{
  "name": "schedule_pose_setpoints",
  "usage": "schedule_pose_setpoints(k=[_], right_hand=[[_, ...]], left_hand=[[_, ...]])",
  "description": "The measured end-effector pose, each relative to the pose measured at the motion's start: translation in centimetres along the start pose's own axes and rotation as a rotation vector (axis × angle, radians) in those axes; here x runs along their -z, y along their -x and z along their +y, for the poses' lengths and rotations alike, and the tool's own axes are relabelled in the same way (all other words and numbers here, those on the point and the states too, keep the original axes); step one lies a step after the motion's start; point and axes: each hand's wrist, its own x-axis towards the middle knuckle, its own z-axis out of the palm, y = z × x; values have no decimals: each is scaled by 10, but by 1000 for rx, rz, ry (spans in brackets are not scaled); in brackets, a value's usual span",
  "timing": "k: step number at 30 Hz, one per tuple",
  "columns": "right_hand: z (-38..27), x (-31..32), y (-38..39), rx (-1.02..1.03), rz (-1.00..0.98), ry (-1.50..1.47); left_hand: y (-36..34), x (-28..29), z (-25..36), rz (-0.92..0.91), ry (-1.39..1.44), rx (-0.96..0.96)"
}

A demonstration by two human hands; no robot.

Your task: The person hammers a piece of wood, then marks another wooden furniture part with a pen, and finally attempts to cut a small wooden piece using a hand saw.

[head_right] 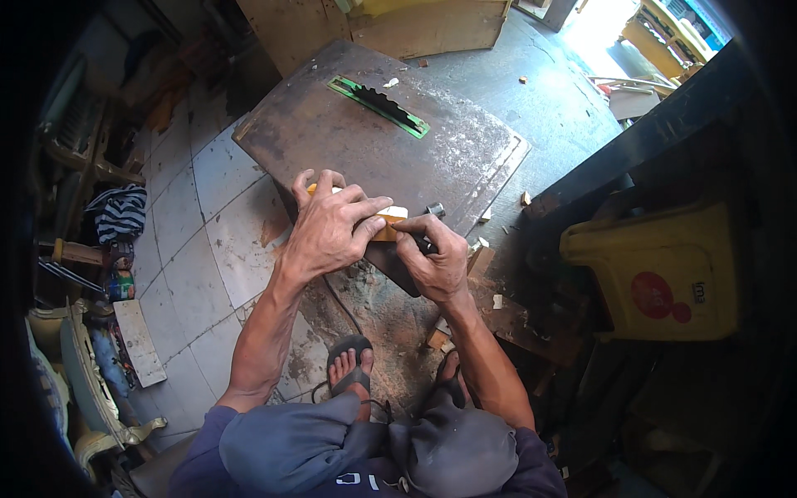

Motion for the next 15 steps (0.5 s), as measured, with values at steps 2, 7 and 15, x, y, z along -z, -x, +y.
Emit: schedule_pose_setpoints(k=[2,7,15], right_hand=[[0,-2,0,0,13,-12],[-2,4,-1,-79,-55,-15],[-2,1,-2,-35,-34,-15]], left_hand=[[-1,0,-1,-4,0,5],[-2,-1,-3,0,-4,0],[-3,-7,-3,26,-21,-9]])
